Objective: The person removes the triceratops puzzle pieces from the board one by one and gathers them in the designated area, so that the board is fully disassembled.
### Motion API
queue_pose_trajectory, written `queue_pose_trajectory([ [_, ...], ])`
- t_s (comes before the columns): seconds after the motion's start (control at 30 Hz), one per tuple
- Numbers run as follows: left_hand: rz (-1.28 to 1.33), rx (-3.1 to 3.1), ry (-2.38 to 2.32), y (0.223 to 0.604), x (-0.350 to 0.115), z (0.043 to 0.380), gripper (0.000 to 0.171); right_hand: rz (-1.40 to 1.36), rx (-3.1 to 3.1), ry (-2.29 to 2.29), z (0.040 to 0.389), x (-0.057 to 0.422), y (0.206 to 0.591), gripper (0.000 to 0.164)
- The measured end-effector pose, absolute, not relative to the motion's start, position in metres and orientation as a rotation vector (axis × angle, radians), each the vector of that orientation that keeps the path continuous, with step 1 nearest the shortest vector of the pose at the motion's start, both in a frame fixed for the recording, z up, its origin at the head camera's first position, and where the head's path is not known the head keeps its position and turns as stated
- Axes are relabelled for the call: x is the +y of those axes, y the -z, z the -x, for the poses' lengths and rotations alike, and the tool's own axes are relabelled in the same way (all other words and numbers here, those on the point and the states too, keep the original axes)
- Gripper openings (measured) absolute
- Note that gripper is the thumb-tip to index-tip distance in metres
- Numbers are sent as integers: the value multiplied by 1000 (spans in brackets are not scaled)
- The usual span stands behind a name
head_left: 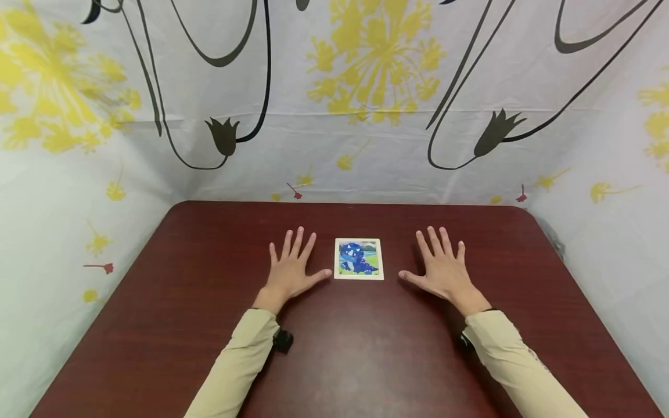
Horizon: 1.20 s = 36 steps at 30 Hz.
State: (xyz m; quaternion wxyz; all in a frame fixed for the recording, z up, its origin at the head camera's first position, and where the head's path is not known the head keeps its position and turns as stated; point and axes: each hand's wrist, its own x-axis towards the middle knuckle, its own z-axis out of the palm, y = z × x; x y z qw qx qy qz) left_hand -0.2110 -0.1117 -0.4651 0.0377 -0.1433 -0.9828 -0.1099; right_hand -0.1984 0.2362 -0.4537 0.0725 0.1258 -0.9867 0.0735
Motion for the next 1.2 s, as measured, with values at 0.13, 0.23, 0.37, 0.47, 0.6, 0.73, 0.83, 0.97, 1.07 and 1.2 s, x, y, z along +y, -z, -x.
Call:
queue_pose_trajectory([
  [0.13,459,-3056,352,467,-109,209,96,-359,-2979,-221,195,238,456,107],
  [0.23,461,-3074,395,469,-106,208,95,-332,-2989,-264,193,238,455,106],
  [0.37,437,-3120,473,473,-98,209,92,-333,-3024,-405,190,233,451,104],
  [0.47,477,-3106,572,476,-87,210,90,-353,-3042,-480,189,228,448,102],
  [0.6,578,-2976,737,479,-68,216,83,-365,-3038,-535,191,219,443,97],
  [0.73,545,-2904,814,482,-51,223,76,-388,-3025,-569,197,207,437,91],
  [0.83,486,-2964,718,486,-42,228,74,-438,-3003,-578,201,196,433,85],
  [0.97,422,-3045,532,490,-43,231,73,-580,-2961,-590,210,173,433,72],
  [1.07,401,-3067,489,491,-47,230,73,-691,-2944,-615,218,154,435,58],
  [1.2,420,-3095,465,492,-45,226,73,-767,-2965,-652,229,136,436,42],
])
